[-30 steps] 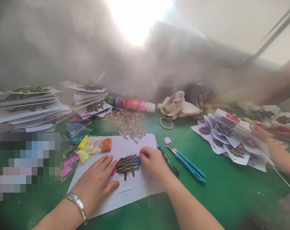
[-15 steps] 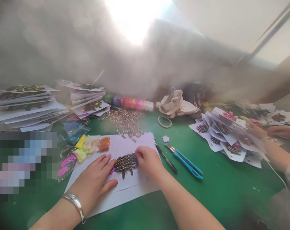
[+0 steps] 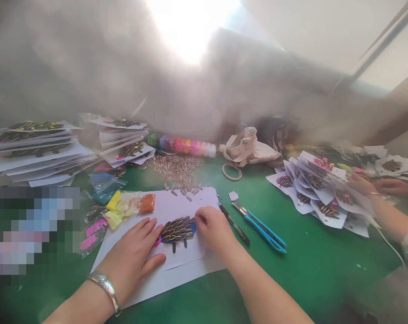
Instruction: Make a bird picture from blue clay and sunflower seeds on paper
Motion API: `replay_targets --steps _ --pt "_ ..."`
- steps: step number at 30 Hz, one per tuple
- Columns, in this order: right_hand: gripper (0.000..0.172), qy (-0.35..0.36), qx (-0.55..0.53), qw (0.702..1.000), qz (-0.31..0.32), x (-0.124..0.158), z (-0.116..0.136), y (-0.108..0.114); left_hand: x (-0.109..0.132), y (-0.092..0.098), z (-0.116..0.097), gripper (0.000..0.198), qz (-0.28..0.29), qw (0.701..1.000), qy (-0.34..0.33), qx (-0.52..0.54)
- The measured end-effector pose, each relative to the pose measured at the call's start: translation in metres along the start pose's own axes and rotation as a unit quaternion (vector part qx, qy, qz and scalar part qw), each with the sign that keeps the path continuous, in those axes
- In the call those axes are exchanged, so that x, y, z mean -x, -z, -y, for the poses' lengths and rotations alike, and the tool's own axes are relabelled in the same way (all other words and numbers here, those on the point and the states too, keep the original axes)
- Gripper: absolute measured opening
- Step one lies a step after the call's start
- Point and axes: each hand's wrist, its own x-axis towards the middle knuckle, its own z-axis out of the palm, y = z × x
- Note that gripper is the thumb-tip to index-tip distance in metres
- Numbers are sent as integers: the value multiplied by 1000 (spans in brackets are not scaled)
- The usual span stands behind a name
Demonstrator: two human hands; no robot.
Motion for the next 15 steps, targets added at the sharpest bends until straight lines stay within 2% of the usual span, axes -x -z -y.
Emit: replay_targets --steps 8,15 --pt "16 22 53 998 4 1 4 -8 -2 -4 2 56 -19 1000 -3 14" --pt "17 39 54 998 7 1 2 -12 -1 -6 3 55 -39 999 -5 27"
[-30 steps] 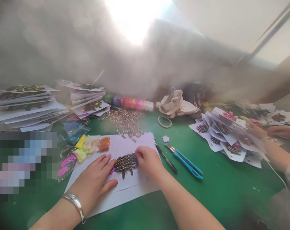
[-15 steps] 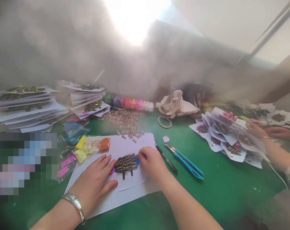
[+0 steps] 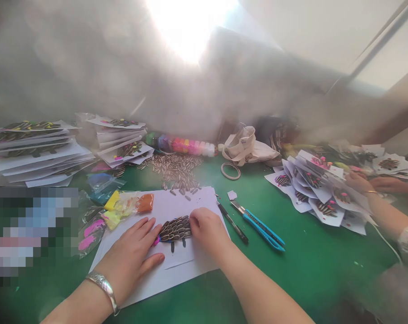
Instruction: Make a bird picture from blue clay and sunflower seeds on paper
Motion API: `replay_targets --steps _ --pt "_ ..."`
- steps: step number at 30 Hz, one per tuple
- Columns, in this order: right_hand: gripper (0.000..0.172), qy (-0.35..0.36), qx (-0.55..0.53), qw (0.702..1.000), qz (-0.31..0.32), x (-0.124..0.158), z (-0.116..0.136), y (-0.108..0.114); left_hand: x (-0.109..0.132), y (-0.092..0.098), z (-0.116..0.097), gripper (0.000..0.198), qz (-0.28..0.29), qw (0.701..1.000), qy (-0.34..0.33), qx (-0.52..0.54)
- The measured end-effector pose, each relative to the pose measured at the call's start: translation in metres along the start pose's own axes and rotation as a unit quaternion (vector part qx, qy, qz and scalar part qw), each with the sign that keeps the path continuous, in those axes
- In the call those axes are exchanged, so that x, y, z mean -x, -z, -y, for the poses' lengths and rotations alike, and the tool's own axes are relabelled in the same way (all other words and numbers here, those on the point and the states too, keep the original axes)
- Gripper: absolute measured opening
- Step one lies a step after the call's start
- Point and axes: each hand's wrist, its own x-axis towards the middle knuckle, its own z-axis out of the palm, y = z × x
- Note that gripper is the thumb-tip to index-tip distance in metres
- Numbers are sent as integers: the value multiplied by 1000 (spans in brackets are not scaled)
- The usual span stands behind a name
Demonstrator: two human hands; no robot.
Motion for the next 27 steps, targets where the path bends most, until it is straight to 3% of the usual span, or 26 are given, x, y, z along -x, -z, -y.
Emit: replay_targets --steps 4,8,22,27 --pt "16 -11 -61 997 -35 -1 -3 5 1 2 -1 56 15 1000 4 -2" --pt "16 26 -99 994 -48 -2 0 5 1 3 -2 56 8 1000 7 8" --pt "13 54 -43 997 -26 -2 -1 -7 0 4 -2 57 31 999 12 -13" --pt "12 46 -49 997 -25 -2 2 -7 0 5 -3 55 16 1000 7 -10"
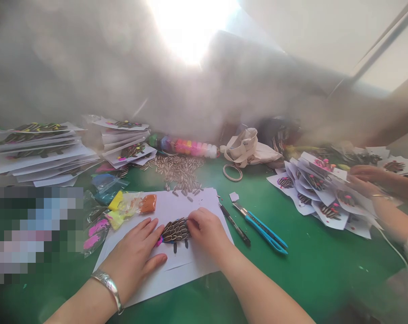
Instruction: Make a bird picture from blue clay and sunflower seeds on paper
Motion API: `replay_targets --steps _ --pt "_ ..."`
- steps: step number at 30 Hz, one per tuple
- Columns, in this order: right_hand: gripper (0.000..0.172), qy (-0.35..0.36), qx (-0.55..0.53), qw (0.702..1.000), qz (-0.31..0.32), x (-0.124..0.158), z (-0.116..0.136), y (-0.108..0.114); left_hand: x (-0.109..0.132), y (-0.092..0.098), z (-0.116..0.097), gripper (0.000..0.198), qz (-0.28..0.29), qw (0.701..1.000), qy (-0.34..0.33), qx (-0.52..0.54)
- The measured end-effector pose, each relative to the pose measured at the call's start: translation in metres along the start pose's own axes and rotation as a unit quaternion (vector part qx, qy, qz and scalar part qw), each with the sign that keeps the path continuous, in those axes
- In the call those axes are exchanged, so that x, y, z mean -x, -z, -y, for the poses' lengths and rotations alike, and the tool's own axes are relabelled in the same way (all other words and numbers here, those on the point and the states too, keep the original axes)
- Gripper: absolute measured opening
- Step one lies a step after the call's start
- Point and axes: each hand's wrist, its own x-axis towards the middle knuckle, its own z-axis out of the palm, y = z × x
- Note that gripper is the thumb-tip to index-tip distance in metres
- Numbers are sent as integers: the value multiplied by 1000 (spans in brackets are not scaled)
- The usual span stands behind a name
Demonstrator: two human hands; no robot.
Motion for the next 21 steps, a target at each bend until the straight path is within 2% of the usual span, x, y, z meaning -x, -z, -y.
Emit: replay_targets --steps 6,13,21 --pt "15 -55 -56 996 -36 -2 1 6 1 0 0 55 -2 1000 -6 8" --pt "18 -28 16 999 -13 -4 1 1 1 -3 1 54 -17 1000 -4 25" --pt "17 -21 16 1000 -15 -8 -2 4 0 1 -1 56 14 1000 4 3"
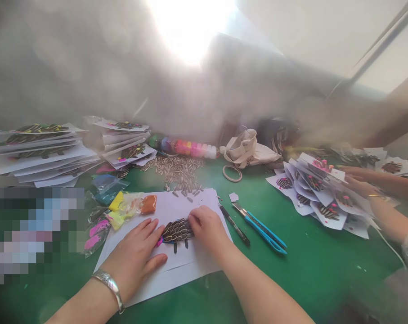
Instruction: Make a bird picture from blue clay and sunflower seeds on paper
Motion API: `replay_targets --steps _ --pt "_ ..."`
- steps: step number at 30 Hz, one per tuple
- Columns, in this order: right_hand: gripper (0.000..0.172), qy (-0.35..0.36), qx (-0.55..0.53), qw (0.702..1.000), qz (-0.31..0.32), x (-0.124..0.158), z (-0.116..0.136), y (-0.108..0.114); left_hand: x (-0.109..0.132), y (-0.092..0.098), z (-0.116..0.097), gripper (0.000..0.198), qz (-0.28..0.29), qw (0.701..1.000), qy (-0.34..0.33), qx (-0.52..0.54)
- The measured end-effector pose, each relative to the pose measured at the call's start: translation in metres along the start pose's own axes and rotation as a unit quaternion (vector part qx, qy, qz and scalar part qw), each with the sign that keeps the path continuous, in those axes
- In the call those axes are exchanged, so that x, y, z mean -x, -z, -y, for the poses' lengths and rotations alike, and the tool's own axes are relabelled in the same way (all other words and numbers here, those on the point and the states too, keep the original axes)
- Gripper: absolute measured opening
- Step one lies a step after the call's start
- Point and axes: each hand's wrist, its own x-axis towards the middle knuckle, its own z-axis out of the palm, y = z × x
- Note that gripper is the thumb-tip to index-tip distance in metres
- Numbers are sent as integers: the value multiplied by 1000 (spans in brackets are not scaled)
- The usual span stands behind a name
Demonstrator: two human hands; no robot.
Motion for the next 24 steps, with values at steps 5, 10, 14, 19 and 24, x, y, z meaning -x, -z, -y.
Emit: replay_targets --steps 5,10,14,19,24 --pt "19 7 72 997 -29 -27 -2 5 1 4 -1 58 17 1000 2 -8" --pt "20 22 101 994 -28 -48 -2 -8 3 4 -2 58 12 1000 3 0" --pt "20 35 100 994 -24 -43 -6 -7 4 3 -2 57 10 1000 3 -1" --pt "17 12 -25 1000 -11 -7 -12 16 2 2 -1 58 10 1000 8 6" --pt "17 -66 -131 989 22 26 -11 23 0 -3 1 56 -16 1000 -6 18"
